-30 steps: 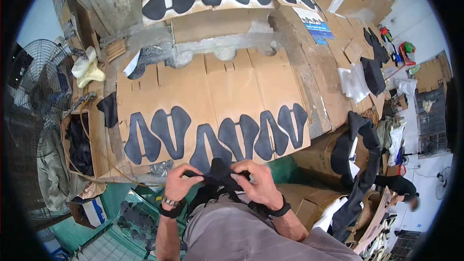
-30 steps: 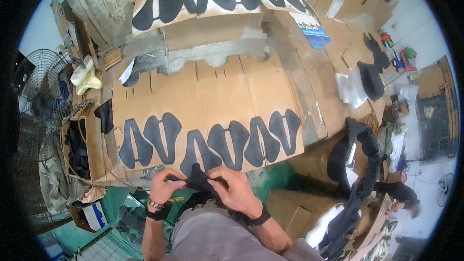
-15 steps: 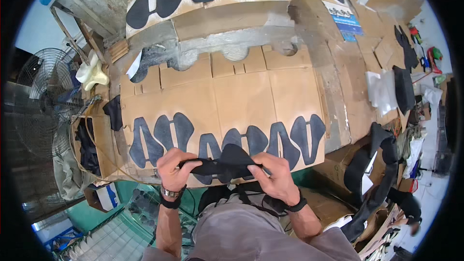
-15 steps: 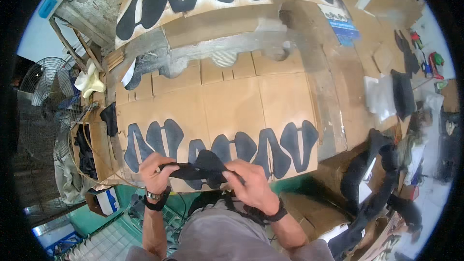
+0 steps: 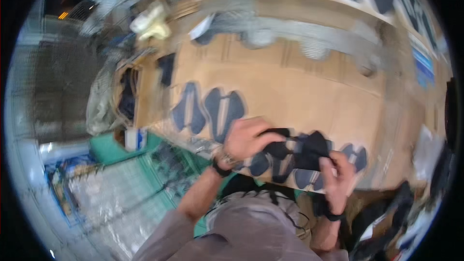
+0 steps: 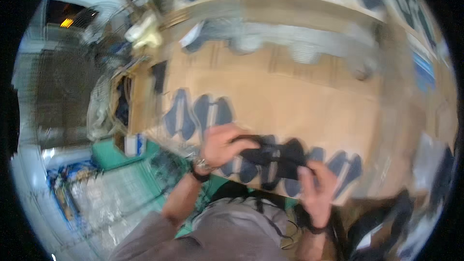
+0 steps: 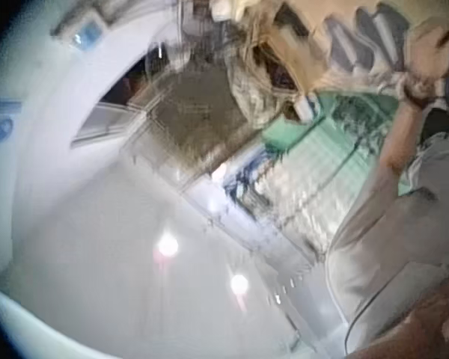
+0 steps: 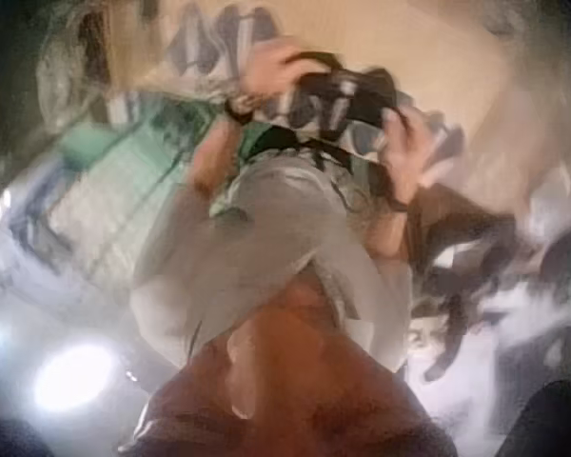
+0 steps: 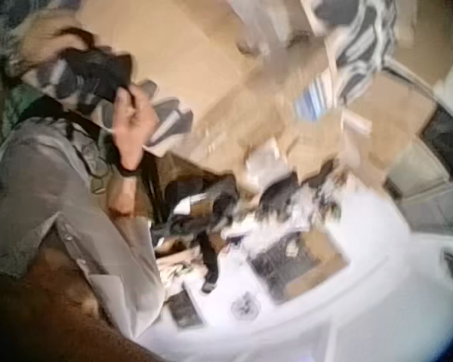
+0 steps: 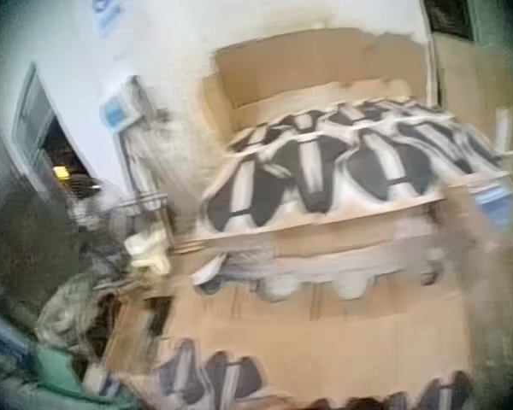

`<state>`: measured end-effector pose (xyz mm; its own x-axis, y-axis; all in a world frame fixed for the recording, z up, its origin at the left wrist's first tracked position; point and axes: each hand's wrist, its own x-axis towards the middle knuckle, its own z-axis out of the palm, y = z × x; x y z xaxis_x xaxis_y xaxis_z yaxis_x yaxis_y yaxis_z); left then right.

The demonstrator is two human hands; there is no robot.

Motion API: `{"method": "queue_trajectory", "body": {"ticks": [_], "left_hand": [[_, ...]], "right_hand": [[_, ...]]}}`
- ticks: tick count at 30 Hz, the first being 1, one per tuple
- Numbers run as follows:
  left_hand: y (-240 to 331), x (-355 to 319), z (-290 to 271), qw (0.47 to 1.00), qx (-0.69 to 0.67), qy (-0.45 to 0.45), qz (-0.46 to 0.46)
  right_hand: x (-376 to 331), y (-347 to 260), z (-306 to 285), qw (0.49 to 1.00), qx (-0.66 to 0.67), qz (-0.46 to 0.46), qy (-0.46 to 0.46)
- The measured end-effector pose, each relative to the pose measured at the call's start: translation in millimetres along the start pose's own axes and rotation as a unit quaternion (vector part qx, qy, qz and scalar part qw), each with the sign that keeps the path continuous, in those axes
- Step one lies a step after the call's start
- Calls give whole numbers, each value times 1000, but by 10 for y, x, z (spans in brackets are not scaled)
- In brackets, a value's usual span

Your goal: The recorder is picking up black foam shoe components from a box and a table and arranging them onto a wire drying rack.

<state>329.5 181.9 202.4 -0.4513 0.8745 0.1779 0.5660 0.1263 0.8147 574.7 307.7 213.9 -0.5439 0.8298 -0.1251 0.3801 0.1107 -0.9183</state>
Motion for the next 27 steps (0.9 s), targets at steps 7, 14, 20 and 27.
{"method": "queue_trajectory", "body": {"ticks": [7, 14, 20, 27], "left_hand": [[28, -206, 171, 996, -44, 75, 11], [66, -682, 65, 993, -24, 113, -38], [6, -1039, -49, 985, -54, 158, -40], [73, -1389, -332, 960, -96, 263, -28]], "right_hand": [[144, 40, 42, 995, 7, 16, -96], [149, -105, 335, 990, -4, 8, -142], [248, -133, 360, 988, -47, -72, -128], [48, -716, 674, 982, -119, -81, -121]]}}
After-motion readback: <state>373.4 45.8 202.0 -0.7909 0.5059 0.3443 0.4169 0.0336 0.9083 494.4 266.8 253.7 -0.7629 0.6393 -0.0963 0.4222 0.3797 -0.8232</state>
